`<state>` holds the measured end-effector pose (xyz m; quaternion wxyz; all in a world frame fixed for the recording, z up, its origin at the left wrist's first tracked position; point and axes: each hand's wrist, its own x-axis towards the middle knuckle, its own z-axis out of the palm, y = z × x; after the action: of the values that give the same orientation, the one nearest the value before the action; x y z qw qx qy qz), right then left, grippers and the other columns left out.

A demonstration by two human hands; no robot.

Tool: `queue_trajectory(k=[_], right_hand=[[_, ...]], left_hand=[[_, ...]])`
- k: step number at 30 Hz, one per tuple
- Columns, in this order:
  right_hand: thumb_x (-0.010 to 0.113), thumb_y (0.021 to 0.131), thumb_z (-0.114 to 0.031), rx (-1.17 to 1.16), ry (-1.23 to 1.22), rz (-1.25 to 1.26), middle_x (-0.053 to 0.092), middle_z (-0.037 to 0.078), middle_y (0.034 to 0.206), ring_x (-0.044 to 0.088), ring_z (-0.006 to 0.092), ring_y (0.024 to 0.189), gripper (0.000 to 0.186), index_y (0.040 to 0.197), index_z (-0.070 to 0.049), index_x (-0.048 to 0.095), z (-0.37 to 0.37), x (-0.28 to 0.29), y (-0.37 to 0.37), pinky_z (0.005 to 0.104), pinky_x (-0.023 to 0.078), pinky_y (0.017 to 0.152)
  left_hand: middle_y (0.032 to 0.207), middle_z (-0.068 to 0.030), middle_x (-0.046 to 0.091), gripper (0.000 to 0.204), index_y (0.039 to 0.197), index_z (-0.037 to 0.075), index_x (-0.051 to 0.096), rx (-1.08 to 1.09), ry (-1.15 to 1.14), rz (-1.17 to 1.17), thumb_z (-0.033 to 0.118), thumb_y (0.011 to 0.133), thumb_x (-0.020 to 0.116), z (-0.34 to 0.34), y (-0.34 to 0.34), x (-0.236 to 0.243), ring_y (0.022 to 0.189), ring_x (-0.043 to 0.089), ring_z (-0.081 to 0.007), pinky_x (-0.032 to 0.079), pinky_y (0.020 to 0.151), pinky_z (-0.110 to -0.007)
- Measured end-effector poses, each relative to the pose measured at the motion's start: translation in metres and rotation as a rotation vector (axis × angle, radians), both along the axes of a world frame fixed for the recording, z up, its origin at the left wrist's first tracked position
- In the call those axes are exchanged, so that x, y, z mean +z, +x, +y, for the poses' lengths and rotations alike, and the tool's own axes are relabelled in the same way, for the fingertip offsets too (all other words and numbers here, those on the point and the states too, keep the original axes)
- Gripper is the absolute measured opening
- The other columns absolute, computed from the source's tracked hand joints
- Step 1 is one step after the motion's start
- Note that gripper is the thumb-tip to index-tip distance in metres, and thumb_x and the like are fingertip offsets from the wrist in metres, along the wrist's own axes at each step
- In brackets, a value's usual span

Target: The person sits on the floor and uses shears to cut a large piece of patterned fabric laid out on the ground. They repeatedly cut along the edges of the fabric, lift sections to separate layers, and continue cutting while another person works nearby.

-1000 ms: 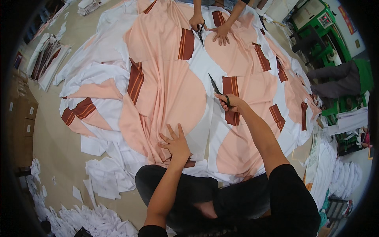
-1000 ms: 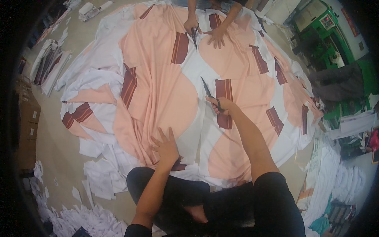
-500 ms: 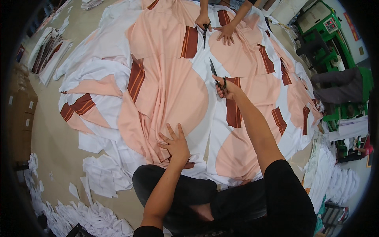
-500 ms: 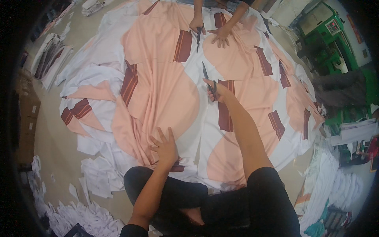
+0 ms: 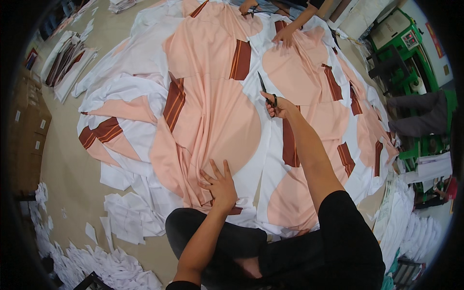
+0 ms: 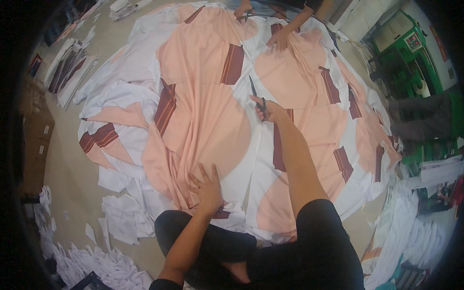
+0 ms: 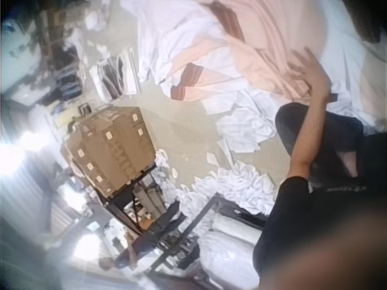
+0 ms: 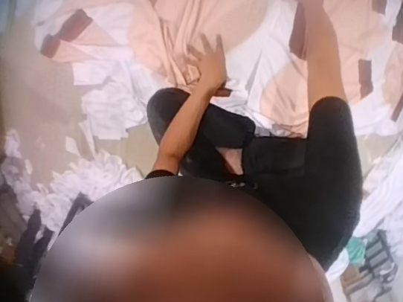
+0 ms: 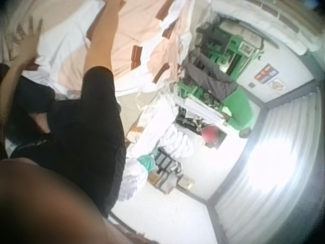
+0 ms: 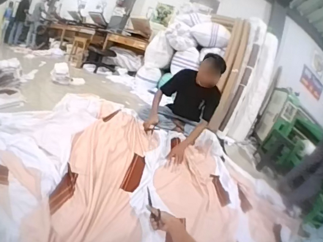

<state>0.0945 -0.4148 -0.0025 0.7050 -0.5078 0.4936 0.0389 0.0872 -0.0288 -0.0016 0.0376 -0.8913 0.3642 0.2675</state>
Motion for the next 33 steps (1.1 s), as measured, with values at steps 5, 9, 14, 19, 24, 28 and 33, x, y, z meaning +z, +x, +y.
queue_trajectory(k=[5,9,14,19,24,28,33], right_hand=[[0.084,0.075,-0.057,-0.020,0.033,-0.006,0.047,-0.004,0.065,0.043,0.0088,0.053,0.055,0.074,-0.014,0.050,0.000,-0.010,0.010,0.0240,0.035,0.049],[0.084,0.079,-0.049,-0.120,0.168,-0.050,0.047,-0.004,0.064,0.042,0.0087,0.051,0.049,0.074,-0.014,0.049,-0.009,-0.007,0.024,0.0239,0.035,0.048],[0.082,0.080,-0.052,-0.032,-0.003,-0.032,0.047,-0.003,0.061,0.043,0.0086,0.050,0.049,0.076,-0.015,0.050,-0.011,-0.005,0.040,0.0240,0.034,0.047],[0.084,0.080,-0.047,-0.054,0.018,-0.052,0.048,-0.005,0.061,0.043,0.0076,0.049,0.045,0.078,-0.015,0.051,-0.008,-0.001,0.040,0.0238,0.034,0.046],[0.085,0.080,-0.043,-0.024,0.056,-0.022,0.048,-0.004,0.060,0.044,0.0078,0.049,0.044,0.073,-0.016,0.050,-0.018,0.008,0.051,0.0248,0.035,0.046],[0.084,0.081,-0.043,-0.008,0.011,-0.025,0.048,-0.003,0.059,0.045,0.0090,0.048,0.045,0.070,-0.015,0.051,-0.009,0.004,0.040,0.0260,0.036,0.046],[0.082,0.083,-0.047,0.056,-0.014,-0.143,0.049,0.000,0.053,0.045,0.0128,0.041,0.049,0.067,-0.012,0.051,0.048,0.000,-0.043,0.0272,0.033,0.039]], left_hand=[[0.165,-0.0292,-0.005,0.100,0.163,0.020,0.013,-0.016,0.011,-0.048,0.024,0.081,0.072,0.000,-0.001,-0.001,0.141,0.013,-0.0675,0.022,0.099,-0.084],[0.165,-0.0274,-0.004,0.095,0.163,0.022,0.013,0.011,0.007,-0.050,0.024,0.085,0.069,-0.002,-0.002,-0.003,0.141,0.014,-0.0665,0.022,0.099,-0.084],[0.166,-0.0263,-0.004,0.094,0.163,0.024,0.012,-0.004,0.072,-0.047,0.023,0.087,0.067,-0.003,-0.001,-0.002,0.142,0.014,-0.0656,0.021,0.100,-0.084],[0.165,-0.0264,-0.006,0.095,0.163,0.024,0.011,0.016,0.084,-0.003,0.021,0.087,0.067,-0.006,-0.001,0.000,0.142,0.013,-0.0654,0.021,0.101,-0.083],[0.165,-0.0266,-0.008,0.094,0.163,0.024,0.011,0.026,0.060,-0.022,0.021,0.087,0.067,-0.005,-0.001,-0.003,0.142,0.012,-0.0655,0.020,0.101,-0.083],[0.165,-0.0270,-0.009,0.094,0.163,0.023,0.012,0.035,0.030,-0.015,0.022,0.088,0.068,-0.005,-0.002,-0.005,0.142,0.011,-0.0654,0.018,0.100,-0.085],[0.165,-0.0259,-0.009,0.095,0.162,0.024,0.012,0.052,0.028,0.034,0.026,0.086,0.070,-0.004,0.000,-0.005,0.142,0.011,-0.0654,0.012,0.101,-0.085]])
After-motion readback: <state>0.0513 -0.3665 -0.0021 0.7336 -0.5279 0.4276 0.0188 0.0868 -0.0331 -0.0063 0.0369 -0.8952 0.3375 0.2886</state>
